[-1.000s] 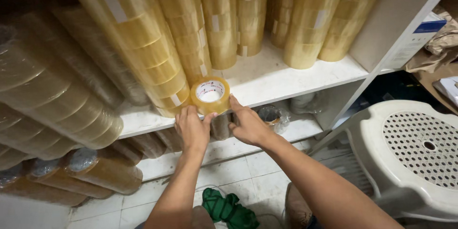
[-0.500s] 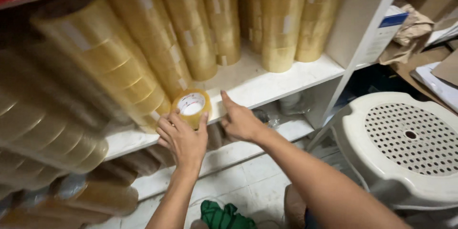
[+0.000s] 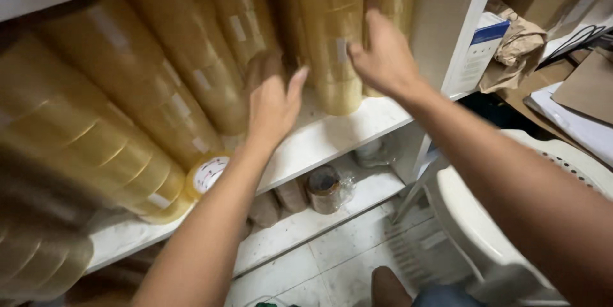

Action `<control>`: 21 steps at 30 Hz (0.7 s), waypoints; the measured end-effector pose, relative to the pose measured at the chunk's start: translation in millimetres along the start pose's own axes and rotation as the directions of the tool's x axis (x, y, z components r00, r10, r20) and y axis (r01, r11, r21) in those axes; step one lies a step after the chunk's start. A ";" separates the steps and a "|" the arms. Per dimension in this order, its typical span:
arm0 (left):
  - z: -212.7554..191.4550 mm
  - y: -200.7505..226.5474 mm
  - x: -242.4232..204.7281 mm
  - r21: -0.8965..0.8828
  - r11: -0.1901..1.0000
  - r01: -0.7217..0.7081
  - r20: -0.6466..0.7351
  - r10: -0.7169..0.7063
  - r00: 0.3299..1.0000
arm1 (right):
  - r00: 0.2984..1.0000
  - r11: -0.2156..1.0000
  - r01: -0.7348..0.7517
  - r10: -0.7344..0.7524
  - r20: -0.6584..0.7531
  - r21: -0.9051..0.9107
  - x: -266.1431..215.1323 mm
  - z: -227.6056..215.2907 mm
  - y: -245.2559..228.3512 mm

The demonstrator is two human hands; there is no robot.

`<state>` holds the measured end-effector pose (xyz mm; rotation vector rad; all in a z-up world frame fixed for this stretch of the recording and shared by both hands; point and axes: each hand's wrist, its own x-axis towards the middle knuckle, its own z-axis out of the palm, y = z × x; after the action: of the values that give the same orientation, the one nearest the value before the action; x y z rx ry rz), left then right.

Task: The person repeatedly picks up, rotates, and repositions yellow tape rolls on a white shelf, aligning them in rows. The person handles the rolls one at a time, occasionally moving them between shelves and adjusting their orientation.

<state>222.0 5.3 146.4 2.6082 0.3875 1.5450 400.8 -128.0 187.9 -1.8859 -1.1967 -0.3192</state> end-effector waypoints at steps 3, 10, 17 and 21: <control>36.3 10.4 48.2 -0.160 0.953 0.258 0.086 -0.247 0.965 | 0.982 0.984 -0.173 0.176 0.071 -0.042 25.2 -9.5 -0.9; 63.6 35.0 110.6 -0.213 0.739 0.640 0.197 -0.609 0.769 | 0.935 0.958 -0.285 0.284 0.213 -0.024 23.2 -26.5 -29.9; 76.1 10.6 109.7 -0.375 0.796 0.475 0.032 -0.501 0.865 | 0.960 0.971 -0.227 0.210 0.186 0.073 21.8 -32.0 -34.2; 54.8 29.4 108.2 -0.512 0.712 0.481 0.061 -0.528 0.847 | 0.979 0.983 -0.135 0.113 0.168 0.122 16.8 -43.1 -42.1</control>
<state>324.4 7.9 217.8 1.8229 0.5537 1.3346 383.6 -143.6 245.9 -1.8874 -1.1688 -0.0182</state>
